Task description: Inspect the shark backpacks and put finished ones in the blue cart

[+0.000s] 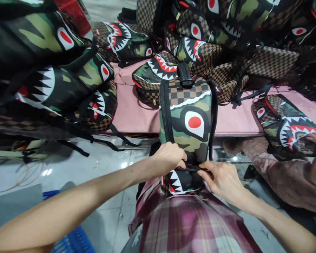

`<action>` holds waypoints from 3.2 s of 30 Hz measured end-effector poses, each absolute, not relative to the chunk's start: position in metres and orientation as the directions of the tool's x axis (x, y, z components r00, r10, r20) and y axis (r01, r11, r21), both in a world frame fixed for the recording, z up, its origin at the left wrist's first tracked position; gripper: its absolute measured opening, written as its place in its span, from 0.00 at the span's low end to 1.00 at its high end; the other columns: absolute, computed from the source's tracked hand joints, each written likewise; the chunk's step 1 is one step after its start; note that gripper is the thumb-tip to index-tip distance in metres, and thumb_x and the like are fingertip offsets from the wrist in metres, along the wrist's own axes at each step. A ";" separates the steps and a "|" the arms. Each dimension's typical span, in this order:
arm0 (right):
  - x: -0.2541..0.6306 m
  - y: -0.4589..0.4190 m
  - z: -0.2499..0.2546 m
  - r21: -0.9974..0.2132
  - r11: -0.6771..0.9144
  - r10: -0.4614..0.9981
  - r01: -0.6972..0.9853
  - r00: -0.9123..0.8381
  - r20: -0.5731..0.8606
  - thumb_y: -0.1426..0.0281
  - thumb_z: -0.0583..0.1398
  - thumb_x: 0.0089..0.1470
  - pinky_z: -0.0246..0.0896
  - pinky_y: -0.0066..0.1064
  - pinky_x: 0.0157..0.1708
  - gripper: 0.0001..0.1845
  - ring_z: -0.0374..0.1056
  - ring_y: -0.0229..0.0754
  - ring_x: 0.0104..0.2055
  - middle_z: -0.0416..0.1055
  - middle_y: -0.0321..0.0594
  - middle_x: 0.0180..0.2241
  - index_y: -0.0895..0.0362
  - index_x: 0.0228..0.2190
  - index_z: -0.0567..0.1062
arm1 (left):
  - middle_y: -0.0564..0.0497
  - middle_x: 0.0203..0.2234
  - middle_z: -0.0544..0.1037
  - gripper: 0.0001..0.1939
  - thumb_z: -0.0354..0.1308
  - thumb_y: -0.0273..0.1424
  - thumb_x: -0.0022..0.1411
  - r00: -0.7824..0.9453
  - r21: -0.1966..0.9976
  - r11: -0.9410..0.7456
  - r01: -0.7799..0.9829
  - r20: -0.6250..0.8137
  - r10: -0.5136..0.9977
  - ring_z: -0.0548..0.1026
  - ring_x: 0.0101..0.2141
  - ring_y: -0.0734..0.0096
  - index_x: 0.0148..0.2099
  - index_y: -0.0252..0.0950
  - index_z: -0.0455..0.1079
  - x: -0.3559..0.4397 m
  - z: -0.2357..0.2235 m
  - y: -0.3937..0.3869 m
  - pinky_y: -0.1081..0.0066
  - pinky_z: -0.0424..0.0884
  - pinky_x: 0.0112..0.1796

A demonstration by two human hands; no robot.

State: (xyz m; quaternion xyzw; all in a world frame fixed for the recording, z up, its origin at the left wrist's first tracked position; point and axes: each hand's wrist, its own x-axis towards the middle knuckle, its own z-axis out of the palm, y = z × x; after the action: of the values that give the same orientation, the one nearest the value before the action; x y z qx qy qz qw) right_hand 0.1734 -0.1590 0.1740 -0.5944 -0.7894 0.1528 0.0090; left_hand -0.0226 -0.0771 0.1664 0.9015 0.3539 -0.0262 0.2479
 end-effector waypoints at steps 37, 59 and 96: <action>0.186 -0.161 0.165 -0.270 0.369 0.908 0.890 -0.407 -0.102 0.63 0.50 0.60 0.41 0.29 0.23 0.13 0.70 0.39 0.27 0.74 0.34 0.26 0.52 0.35 0.73 | 0.55 0.20 0.73 0.08 0.54 0.32 0.51 0.524 0.384 -0.356 0.852 -0.631 0.572 0.69 0.25 0.73 0.30 0.41 0.75 -0.002 0.179 -0.070 0.76 0.56 0.24; 0.174 -0.154 0.172 -0.271 0.364 0.905 0.891 -0.407 -0.125 0.63 0.51 0.59 0.47 0.28 0.23 0.13 0.71 0.40 0.29 0.75 0.36 0.28 0.52 0.36 0.74 | 0.54 0.23 0.68 0.10 0.44 0.17 0.48 0.428 0.421 -0.307 0.853 -0.230 0.874 0.67 0.23 0.73 0.29 0.36 0.59 -0.024 0.141 -0.134 0.73 0.54 0.24; 0.174 -0.150 0.166 -0.296 0.438 0.877 0.849 -0.475 -0.066 0.63 0.50 0.59 0.52 0.28 0.25 0.14 0.72 0.40 0.29 0.76 0.37 0.30 0.53 0.37 0.75 | 0.51 0.26 0.70 0.11 0.40 0.27 0.63 0.206 0.402 -0.156 0.902 -0.083 0.975 0.70 0.27 0.71 0.34 0.36 0.62 -0.026 0.128 -0.135 0.73 0.63 0.29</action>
State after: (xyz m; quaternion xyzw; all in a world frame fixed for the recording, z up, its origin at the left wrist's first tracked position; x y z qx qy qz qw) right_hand 0.1741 -0.1503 0.1665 -0.5099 -0.8464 0.1458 0.0487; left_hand -0.0262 -0.1353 0.1284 0.7540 0.6224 0.0980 0.1856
